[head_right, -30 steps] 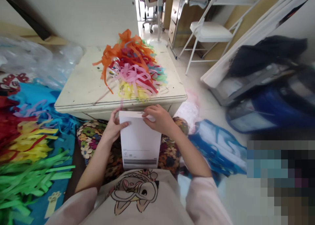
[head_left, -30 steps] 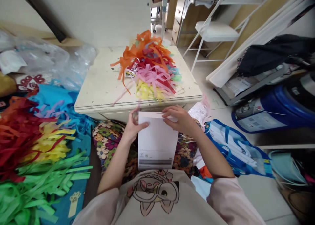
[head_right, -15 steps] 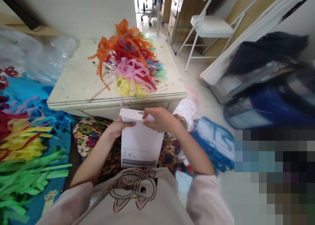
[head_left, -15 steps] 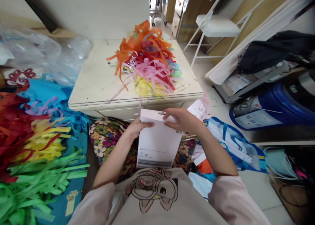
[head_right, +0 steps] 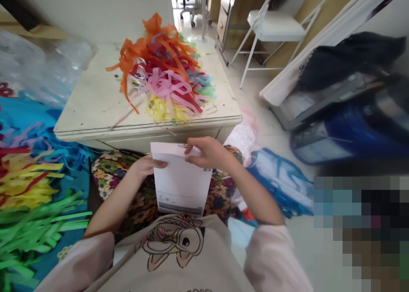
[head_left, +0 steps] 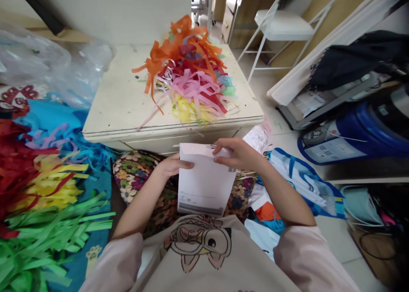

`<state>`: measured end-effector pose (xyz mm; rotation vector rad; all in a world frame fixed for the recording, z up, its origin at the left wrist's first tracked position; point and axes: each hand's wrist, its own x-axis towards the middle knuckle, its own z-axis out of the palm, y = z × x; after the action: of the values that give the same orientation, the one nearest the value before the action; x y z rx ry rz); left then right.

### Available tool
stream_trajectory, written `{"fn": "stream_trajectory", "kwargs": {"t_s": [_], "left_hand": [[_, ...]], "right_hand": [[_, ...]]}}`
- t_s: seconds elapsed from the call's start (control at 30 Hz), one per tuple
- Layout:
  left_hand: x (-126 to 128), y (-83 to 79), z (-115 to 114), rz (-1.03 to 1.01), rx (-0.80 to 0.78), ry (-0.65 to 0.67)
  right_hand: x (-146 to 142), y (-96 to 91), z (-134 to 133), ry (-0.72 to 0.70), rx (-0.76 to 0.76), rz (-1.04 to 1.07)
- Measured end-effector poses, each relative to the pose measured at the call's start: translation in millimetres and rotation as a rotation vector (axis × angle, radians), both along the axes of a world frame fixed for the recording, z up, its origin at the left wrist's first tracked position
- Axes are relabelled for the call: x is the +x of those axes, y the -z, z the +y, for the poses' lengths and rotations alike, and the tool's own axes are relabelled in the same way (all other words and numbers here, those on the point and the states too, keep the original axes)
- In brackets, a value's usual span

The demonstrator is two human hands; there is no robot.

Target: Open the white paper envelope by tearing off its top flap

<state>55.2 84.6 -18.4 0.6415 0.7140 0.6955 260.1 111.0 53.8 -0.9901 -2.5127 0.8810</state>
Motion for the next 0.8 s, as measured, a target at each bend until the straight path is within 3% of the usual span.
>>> {"fn": "stream_trajectory", "kwargs": {"t_s": [0.33, 0.5, 0.67, 0.8], "left_hand": [[-1, 22.8, 7, -0.03, -0.031, 0.055], [2, 24.8, 8, -0.004, -0.043, 0.038], [3, 22.7, 7, 0.035, -0.057, 0.031], [5, 19.7, 8, 0.06, -0.07, 0.005]], "right_hand": [[-8, -0.4, 0, 0.027, 0.158, -0.233], [-13, -6.5, -4, 0.04, 0.231, -0.377], [-14, -4.8, 4, 0.051, 0.136, -0.36], [-16, -3.2, 20, -0.02, -0.059, -0.363]]}}
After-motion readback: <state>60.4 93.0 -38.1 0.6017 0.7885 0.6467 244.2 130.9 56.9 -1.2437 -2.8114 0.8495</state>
